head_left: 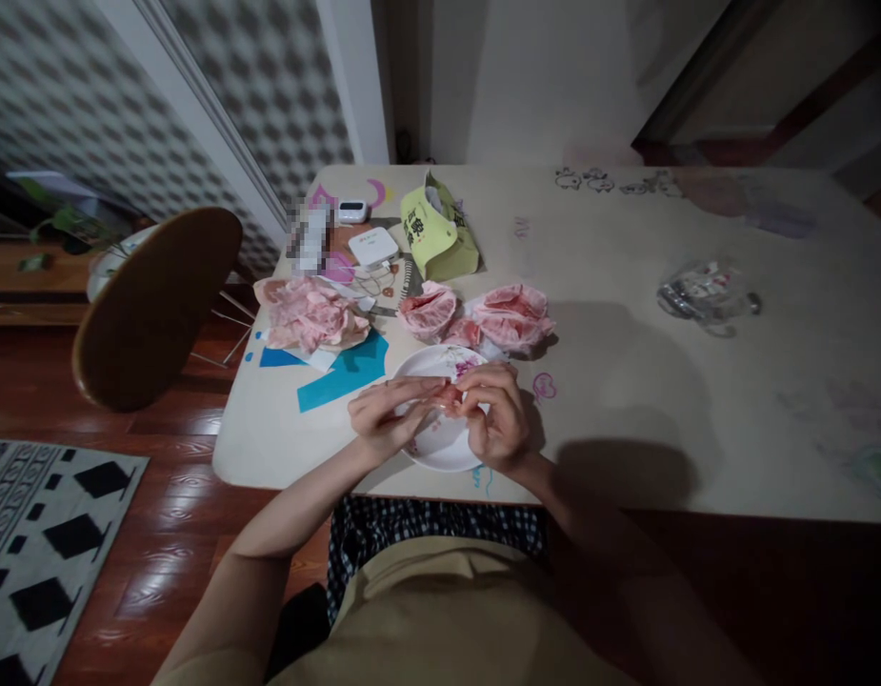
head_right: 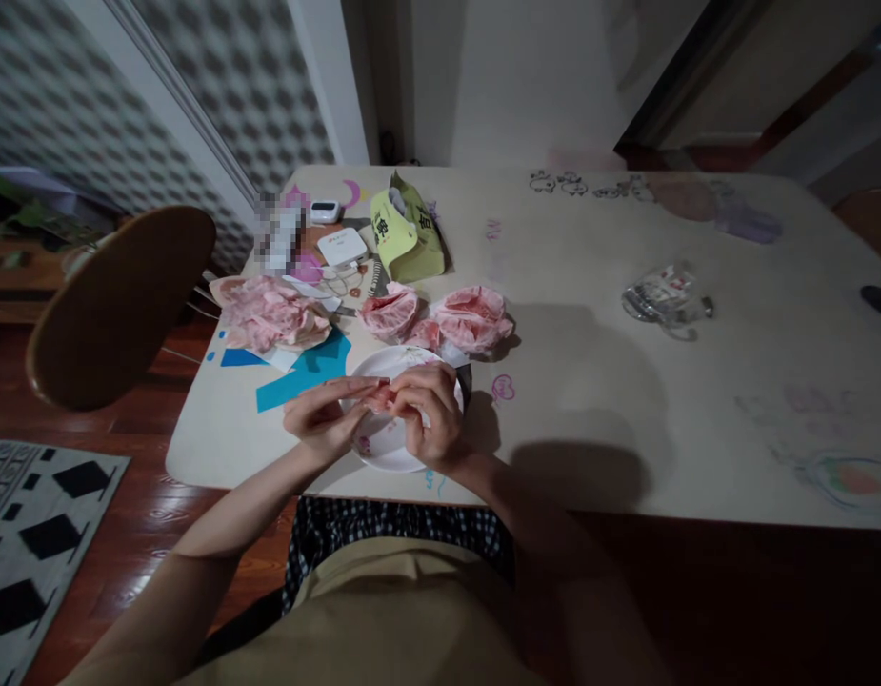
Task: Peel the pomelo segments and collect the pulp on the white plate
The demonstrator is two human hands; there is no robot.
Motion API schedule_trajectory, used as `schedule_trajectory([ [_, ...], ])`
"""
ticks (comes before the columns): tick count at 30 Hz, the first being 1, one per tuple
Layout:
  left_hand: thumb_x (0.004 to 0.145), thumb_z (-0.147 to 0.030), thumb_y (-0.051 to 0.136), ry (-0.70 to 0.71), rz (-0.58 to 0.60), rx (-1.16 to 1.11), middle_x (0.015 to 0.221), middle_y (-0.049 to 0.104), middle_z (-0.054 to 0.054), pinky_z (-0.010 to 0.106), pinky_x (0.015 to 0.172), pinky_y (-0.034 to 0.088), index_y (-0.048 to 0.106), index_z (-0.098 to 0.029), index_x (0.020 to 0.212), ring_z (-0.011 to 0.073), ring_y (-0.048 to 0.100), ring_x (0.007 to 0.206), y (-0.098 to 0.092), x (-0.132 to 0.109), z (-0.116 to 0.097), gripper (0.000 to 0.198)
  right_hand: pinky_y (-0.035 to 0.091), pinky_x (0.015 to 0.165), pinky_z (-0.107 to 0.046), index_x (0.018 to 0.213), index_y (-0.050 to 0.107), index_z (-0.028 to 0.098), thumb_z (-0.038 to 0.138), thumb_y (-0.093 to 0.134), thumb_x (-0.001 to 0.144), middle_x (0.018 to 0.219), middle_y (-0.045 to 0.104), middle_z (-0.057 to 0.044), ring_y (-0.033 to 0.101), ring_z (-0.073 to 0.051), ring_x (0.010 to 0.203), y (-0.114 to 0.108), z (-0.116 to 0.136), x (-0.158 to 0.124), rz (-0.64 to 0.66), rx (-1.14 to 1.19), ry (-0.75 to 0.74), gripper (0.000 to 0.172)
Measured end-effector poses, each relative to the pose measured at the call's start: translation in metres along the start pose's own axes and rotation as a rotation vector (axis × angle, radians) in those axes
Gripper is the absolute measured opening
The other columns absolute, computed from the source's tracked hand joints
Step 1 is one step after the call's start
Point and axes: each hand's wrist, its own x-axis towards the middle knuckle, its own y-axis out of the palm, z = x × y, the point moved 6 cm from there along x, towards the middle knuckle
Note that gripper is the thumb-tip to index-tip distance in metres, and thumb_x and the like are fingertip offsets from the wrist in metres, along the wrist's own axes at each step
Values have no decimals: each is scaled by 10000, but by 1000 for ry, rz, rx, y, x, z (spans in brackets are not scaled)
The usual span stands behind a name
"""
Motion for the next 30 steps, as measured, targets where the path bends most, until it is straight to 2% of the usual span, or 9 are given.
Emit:
schedule_trajectory([
  [6, 854, -189, 841, -137, 11, 16, 940, 842, 42, 246, 724, 674, 797, -217, 1038, 171, 820, 783, 1, 7, 2, 191, 510, 852, -392, 910, 588, 258, 107, 506, 962, 932, 673, -29, 644, -195, 882, -1, 2, 3, -3, -103, -19, 179],
  [10, 819, -165, 869, -278, -10, -62, 951, 843, 36, 190, 700, 668, 798, -230, 1105, 153, 820, 757, 3, 7, 6, 303, 504, 829, -376, 901, 580, 262, 108, 522, 957, 912, 674, -20, 647, -192, 867, 0, 2, 3, -2, -143, -5, 174],
  [14, 815, -183, 877, -365, -33, -150, 965, 842, 44, 211, 750, 687, 761, -235, 1215, 179, 829, 810, 6, 4, 12, 420, 497, 823, -373, 887, 583, 263, 114, 515, 968, 899, 686, -14, 658, -186, 868, 1, 2, 2, 14, -194, -36, 183],
  [21, 808, -313, 892, -485, -16, -127, 938, 840, 65, 244, 713, 698, 779, -201, 1136, 198, 828, 790, 5, 3, 18, 365, 517, 820, -369, 905, 599, 263, 104, 551, 963, 896, 698, -9, 660, -184, 855, 0, -1, 2, -11, -197, -33, 177],
  [24, 797, -334, 900, -483, -18, -111, 931, 840, 64, 238, 698, 693, 775, -196, 1139, 198, 828, 788, 5, 3, 18, 389, 535, 813, -377, 942, 620, 270, 114, 596, 952, 908, 711, -7, 674, -190, 862, -3, -2, 2, -23, -192, -18, 159],
  [27, 811, -295, 891, -418, -27, -131, 952, 841, 59, 214, 702, 685, 754, -212, 1195, 192, 830, 817, 5, 6, 13, 416, 542, 823, -392, 988, 649, 276, 189, 681, 945, 918, 732, -10, 697, -199, 872, -5, 1, 2, -28, -245, -61, 102],
  [30, 826, -268, 878, -383, -31, -124, 971, 841, 67, 205, 707, 682, 743, -211, 1221, 194, 831, 841, 5, 8, 11, 422, 536, 861, -406, 1066, 689, 286, 243, 727, 937, 931, 755, -14, 706, -209, 894, -6, 3, 0, -39, -306, -82, 142],
])
